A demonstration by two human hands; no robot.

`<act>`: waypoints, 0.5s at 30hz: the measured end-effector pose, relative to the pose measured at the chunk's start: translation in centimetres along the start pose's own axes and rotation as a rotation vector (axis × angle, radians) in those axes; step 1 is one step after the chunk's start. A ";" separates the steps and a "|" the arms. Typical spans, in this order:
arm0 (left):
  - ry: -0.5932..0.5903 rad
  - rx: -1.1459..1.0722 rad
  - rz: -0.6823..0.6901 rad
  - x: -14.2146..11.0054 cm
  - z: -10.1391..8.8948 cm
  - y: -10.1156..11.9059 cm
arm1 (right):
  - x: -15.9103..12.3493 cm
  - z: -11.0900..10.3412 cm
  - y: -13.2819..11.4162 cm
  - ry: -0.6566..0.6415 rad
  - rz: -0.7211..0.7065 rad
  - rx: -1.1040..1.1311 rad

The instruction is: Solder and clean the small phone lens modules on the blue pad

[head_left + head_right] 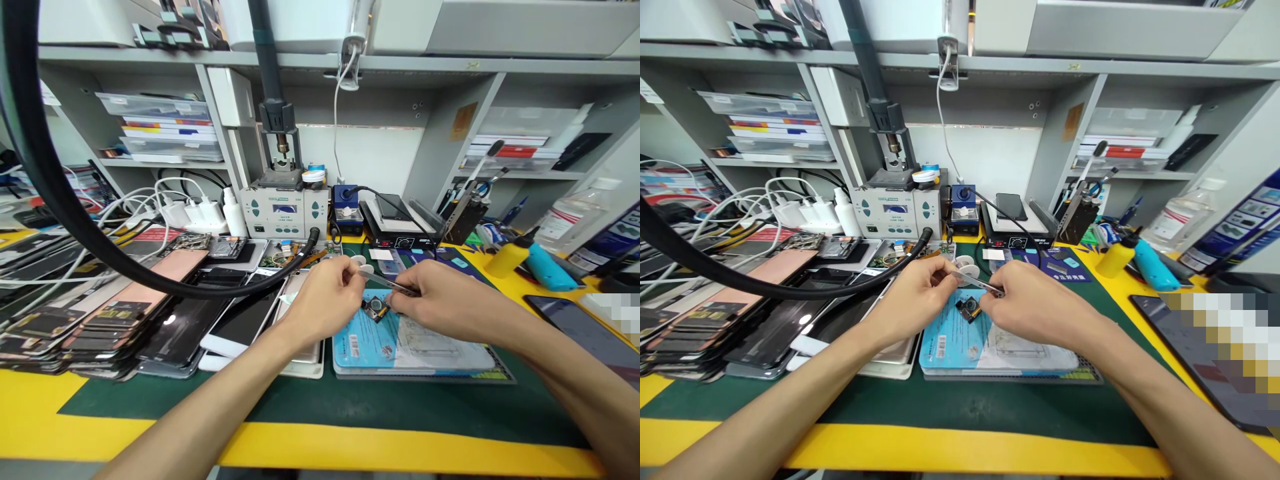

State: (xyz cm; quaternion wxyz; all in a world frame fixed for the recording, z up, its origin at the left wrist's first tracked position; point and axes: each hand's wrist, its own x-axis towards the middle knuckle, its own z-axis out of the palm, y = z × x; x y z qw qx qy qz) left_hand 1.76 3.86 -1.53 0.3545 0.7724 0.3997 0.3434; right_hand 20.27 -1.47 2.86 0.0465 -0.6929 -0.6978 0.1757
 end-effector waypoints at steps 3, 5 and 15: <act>0.004 0.019 -0.017 0.0 -0.3 0.0 | -0.2 -0.1 -0.4 -0.032 0.005 0.014; -0.022 0.025 -0.032 -0.1 -0.7 0.2 | -0.3 -0.3 -0.7 -0.064 0.003 0.033; -0.118 0.144 -0.018 -0.7 -1.8 1.0 | 0.3 -3.9 2.2 -0.039 -0.010 0.194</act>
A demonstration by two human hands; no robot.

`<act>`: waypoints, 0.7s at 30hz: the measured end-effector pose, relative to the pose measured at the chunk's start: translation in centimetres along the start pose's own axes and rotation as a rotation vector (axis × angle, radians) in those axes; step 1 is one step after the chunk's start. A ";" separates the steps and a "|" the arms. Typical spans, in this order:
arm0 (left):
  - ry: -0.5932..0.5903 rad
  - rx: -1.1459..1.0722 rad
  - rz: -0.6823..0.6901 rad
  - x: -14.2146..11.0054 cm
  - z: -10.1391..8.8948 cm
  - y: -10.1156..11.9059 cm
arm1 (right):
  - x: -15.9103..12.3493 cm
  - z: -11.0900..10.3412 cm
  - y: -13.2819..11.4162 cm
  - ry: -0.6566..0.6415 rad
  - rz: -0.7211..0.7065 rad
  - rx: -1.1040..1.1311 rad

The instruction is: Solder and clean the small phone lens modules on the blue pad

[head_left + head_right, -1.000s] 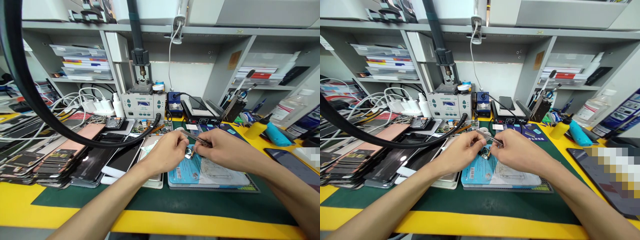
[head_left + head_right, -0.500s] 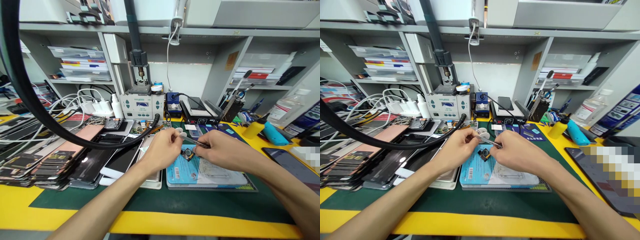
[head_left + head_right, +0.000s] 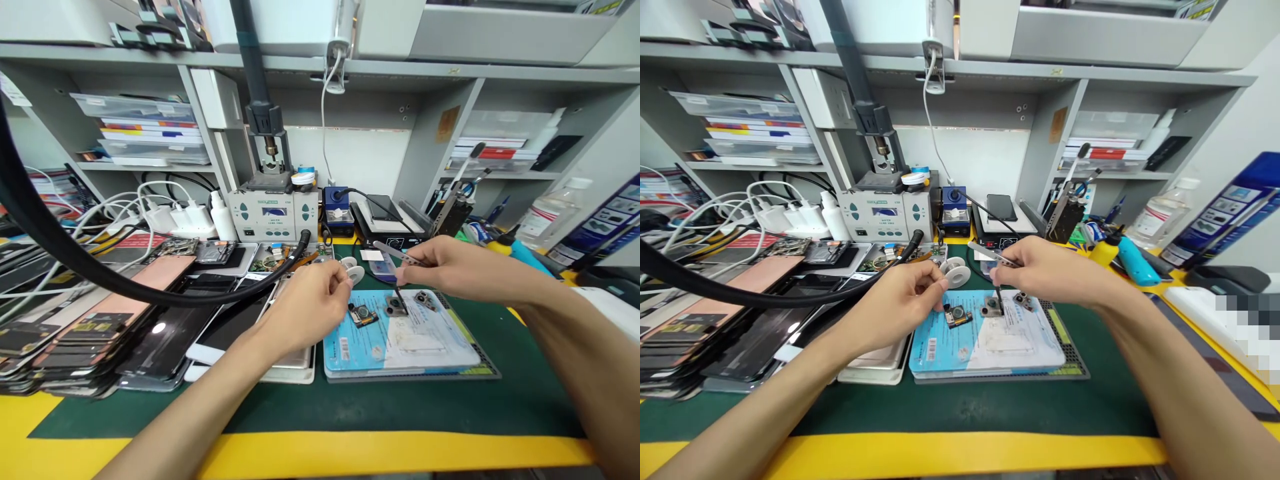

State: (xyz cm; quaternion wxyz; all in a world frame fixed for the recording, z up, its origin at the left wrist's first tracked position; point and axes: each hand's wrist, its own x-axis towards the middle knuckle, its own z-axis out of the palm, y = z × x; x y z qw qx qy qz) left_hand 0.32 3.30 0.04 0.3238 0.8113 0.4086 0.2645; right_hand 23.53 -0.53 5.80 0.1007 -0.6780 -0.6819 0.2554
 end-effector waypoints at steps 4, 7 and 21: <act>0.005 0.058 0.039 -0.1 0.3 -0.1 | 0.0 -0.8 0.8 -0.133 -0.115 -0.056; 0.004 0.052 0.028 -0.1 0.3 -0.1 | -0.1 -0.7 0.9 -0.202 -0.175 -0.099; 0.029 0.044 0.041 -0.2 0.8 0.1 | 0.2 -0.1 0.7 -0.229 -0.215 -0.190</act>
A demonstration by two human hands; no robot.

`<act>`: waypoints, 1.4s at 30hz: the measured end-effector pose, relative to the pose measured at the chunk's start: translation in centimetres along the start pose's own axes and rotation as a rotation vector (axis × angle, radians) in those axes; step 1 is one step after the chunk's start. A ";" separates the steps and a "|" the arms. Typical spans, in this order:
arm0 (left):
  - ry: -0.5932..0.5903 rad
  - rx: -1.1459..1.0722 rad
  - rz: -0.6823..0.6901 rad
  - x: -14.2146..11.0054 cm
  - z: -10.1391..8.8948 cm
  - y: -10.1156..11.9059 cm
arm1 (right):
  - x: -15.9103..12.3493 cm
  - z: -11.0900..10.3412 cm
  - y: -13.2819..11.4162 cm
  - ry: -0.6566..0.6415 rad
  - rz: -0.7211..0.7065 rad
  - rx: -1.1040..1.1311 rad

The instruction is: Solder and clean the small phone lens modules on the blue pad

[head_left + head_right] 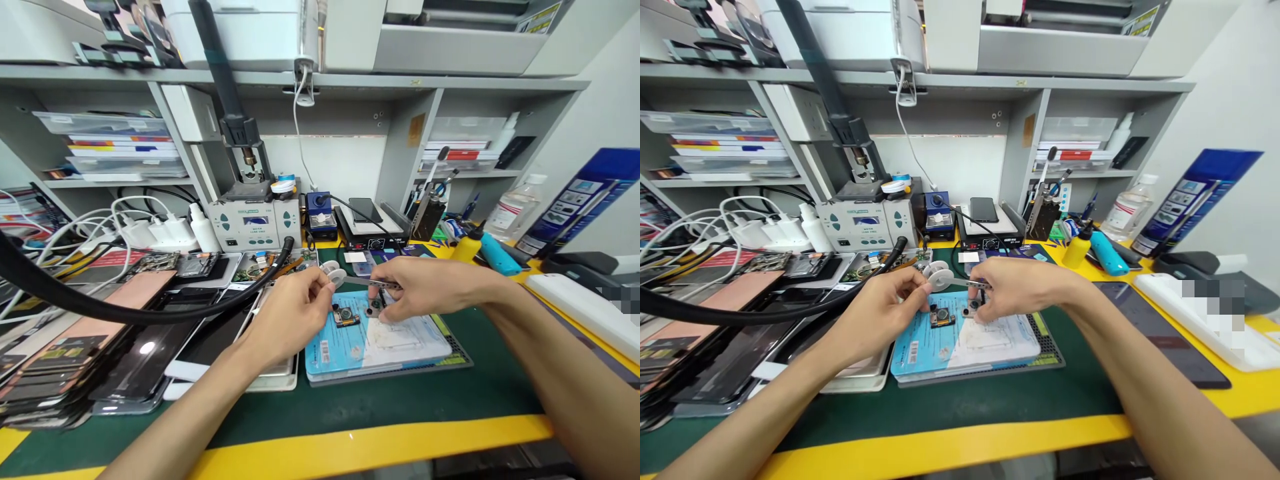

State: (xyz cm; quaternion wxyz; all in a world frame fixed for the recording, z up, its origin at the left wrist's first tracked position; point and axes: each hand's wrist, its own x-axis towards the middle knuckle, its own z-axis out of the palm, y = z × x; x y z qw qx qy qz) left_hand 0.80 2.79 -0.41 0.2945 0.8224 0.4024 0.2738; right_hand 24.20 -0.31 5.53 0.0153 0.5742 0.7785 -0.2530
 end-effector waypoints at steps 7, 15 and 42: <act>0.009 -0.013 -0.015 0.0 0.1 0.2 | -0.1 0.1 0.0 -0.015 -0.020 -0.008; 0.021 -0.030 -0.021 -0.1 0.1 0.3 | -0.3 -0.3 0.1 -0.035 -0.024 -0.015; 0.028 -0.001 -0.029 -0.1 0.2 0.2 | -0.1 0.3 -0.6 -0.017 -0.082 -0.053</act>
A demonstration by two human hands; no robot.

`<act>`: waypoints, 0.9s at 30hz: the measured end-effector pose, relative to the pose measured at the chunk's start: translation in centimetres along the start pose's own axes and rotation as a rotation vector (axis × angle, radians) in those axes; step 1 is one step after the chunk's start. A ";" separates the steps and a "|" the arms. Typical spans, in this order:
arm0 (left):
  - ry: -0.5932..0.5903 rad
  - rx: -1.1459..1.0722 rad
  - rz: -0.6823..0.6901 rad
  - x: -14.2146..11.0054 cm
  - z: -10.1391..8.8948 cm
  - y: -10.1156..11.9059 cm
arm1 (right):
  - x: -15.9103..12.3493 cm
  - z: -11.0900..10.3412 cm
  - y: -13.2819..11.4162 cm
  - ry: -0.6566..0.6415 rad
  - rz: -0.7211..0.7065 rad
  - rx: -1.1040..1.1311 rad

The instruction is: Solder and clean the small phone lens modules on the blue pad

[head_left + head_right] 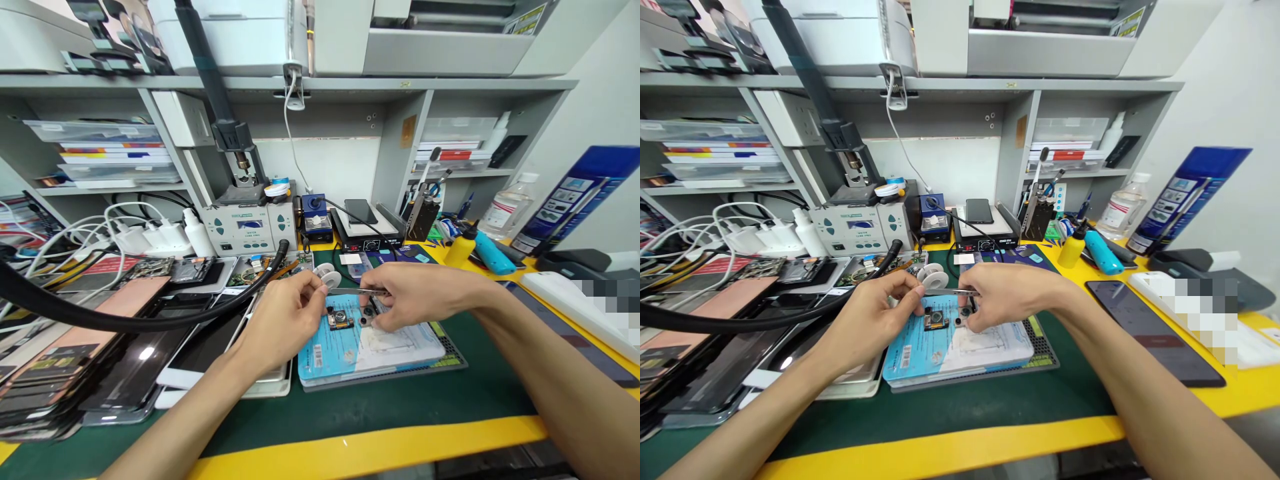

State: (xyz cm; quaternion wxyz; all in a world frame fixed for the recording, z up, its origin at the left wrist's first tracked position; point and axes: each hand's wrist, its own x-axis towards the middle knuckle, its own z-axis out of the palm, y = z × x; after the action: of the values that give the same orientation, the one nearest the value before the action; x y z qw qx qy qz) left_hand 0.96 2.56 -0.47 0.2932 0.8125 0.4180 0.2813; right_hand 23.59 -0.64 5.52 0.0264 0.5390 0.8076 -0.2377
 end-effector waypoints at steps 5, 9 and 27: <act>-0.004 -0.033 -0.006 0.0 0.0 0.0 | 0.2 -0.1 0.1 -0.010 0.021 0.008; 0.002 -0.033 0.001 0.0 0.1 0.1 | 0.2 -0.1 0.1 -0.009 0.041 0.001; 0.043 -0.024 -0.016 0.0 0.2 0.3 | 0.3 0.1 0.1 0.021 0.065 0.029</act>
State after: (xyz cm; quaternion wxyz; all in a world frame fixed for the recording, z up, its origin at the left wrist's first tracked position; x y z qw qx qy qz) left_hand 1.26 2.38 -0.40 0.2959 0.7993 0.4273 0.3015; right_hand 23.47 -0.39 5.27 0.0181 0.5678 0.7864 -0.2426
